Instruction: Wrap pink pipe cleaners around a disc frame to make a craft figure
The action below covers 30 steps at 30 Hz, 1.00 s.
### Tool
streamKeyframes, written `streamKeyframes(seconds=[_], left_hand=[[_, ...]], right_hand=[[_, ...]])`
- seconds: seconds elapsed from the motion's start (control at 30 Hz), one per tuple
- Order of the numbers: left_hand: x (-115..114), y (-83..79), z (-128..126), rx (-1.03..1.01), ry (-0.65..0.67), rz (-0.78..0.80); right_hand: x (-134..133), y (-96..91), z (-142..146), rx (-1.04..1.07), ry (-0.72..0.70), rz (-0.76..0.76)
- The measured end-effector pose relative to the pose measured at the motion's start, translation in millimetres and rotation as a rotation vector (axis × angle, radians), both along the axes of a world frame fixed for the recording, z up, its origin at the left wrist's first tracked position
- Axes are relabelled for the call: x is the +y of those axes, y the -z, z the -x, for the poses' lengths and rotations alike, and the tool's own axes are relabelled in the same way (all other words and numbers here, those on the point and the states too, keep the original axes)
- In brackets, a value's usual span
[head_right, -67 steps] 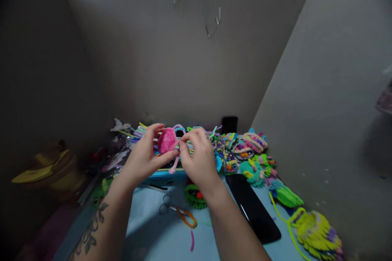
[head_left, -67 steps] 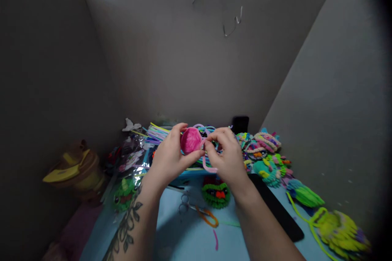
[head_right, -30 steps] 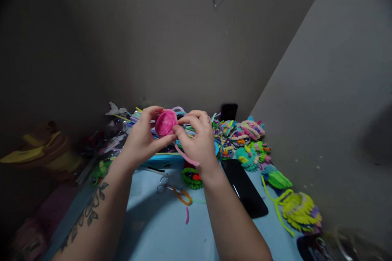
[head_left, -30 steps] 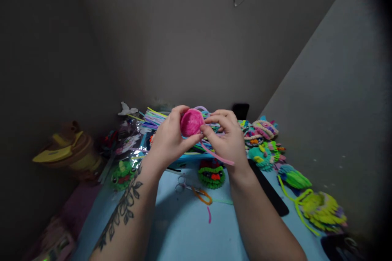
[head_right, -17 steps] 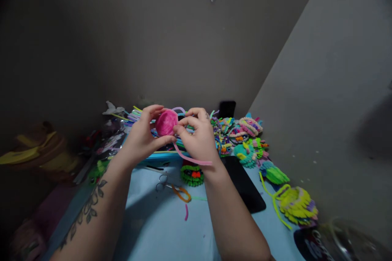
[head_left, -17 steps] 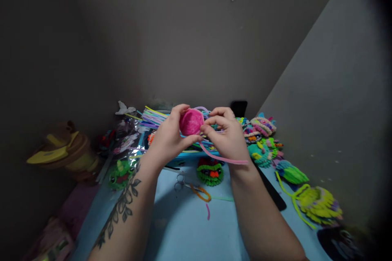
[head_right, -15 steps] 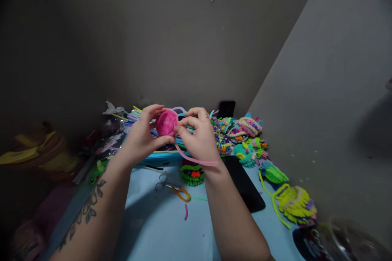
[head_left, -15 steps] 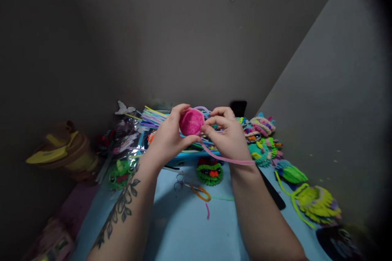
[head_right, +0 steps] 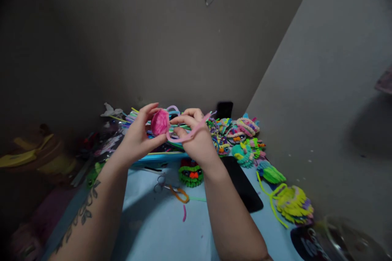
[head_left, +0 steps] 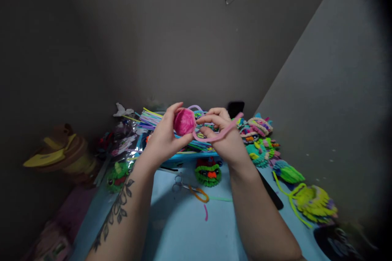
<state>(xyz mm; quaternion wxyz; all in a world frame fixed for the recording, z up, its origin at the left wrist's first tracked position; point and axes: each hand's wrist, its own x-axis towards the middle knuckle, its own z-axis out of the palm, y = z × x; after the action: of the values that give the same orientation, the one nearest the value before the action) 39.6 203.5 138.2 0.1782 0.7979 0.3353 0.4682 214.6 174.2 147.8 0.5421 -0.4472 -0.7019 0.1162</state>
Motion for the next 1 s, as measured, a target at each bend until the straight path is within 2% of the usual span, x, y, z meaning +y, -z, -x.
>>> streamKeyframes(seconds=[0.13, 0.33, 0.53, 0.7, 0.87, 1.0], left_hand=[[3.1, 1.0, -1.2, -0.074, -0.066, -0.022], [1.5, -0.4, -0.2, -0.012, -0.096, -0.078], [-2.3, -3.5, 0.8, 0.063, 0.060, -0.063], [2.3, 1.0, 1.7, -0.018, 0.029, -0.025], [4.7, 3.8, 0.2, -0.018, 0.074, -0.035], [4.0, 3.6, -0.8, -0.029, 0.058, -0.063]], right_hand=[[-6.4, -4.3, 5.2, -0.074, -0.078, -0.034], [-9.0, -3.8, 9.9, 0.010, 0.023, -0.146], [-6.3, -2.6, 1.9, 0.117, 0.083, -0.100], [-2.2, -1.9, 1.0, 0.009, 0.033, -0.013], [-1.3, -1.5, 2.3, -0.056, 0.088, -0.010], [-0.7, -0.7, 4.5, -0.069, 0.081, 0.009]])
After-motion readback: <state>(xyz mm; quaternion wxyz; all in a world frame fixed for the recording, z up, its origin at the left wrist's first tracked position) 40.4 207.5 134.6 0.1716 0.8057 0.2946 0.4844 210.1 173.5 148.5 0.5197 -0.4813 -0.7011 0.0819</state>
